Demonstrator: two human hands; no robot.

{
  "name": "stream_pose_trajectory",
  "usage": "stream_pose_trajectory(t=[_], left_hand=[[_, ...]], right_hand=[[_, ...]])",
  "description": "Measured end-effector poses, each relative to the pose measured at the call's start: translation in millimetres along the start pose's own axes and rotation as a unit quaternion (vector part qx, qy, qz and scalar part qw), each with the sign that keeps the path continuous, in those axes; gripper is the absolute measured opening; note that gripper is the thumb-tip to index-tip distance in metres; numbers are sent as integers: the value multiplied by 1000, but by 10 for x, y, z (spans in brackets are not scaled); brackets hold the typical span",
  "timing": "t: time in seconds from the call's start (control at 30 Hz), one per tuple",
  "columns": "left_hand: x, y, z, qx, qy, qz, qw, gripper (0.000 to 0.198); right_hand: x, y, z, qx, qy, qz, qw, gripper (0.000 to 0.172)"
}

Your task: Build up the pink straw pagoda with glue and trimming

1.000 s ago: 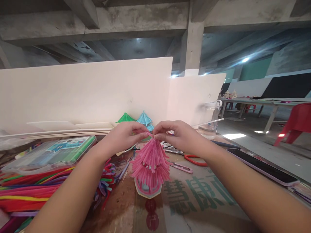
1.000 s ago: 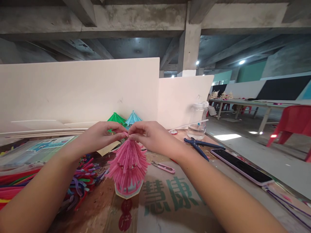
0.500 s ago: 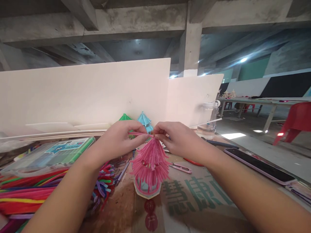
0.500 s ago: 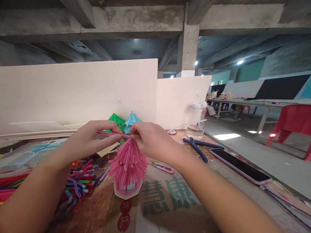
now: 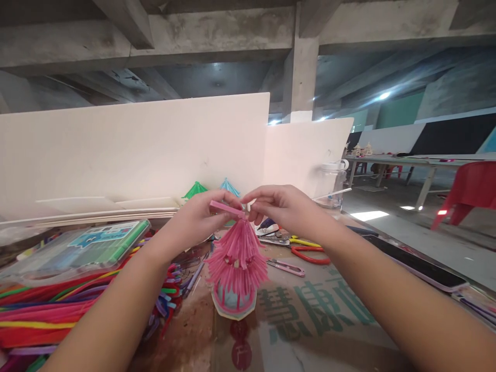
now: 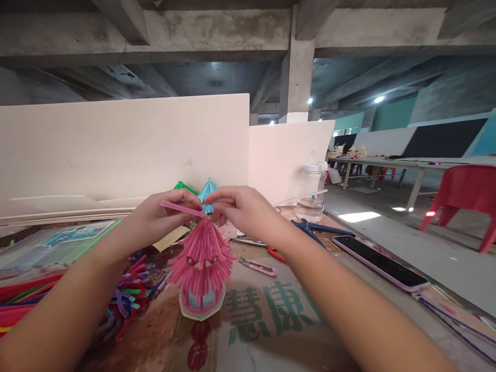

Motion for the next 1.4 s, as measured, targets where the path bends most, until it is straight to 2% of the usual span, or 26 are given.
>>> stream_pose_trajectory(t=[0.1,0.2,0.37,0.73,0.87,1.07,1.23,1.4], left_hand=[[65,13,16,-6,-5,-30,1000,20],[49,15,47,13,14,-15,1000,22],[46,7,69,23,22,6,999,21],[86,23,74,14,-1,-13,1000,22],[108,25,83,33,-11,12,999,21],[82,34,92,16,-2,55,998,17],[66,47,116,25,-20,45,998,16],[120,44,102,23,-27,34,999,19]], right_hand=[[109,-91,-48,-28,-64,-40,997,21],[229,-171,-35,-63,-122,-106,985,16],[280,-195,78,-60,-152,-160,973,9],[221,-164,6,-93,-178,-102,974,12],[235,-169,7,-86,-173,-107,975,10],[247,-186,-44,-83,-184,-95,975,15],[187,-189,-87,-42,-234,-49,970,17],[159,-177,-126,-26,-221,-37,974,20]])
Point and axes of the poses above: each hand's wrist, its own y-axis towards the middle knuckle, its own z-axis out of the palm, x = y × z, the point moved 5 cm from there along y, towards the middle knuckle, and after that the axes turned 9 degrees about z, right-handed, at the moved point
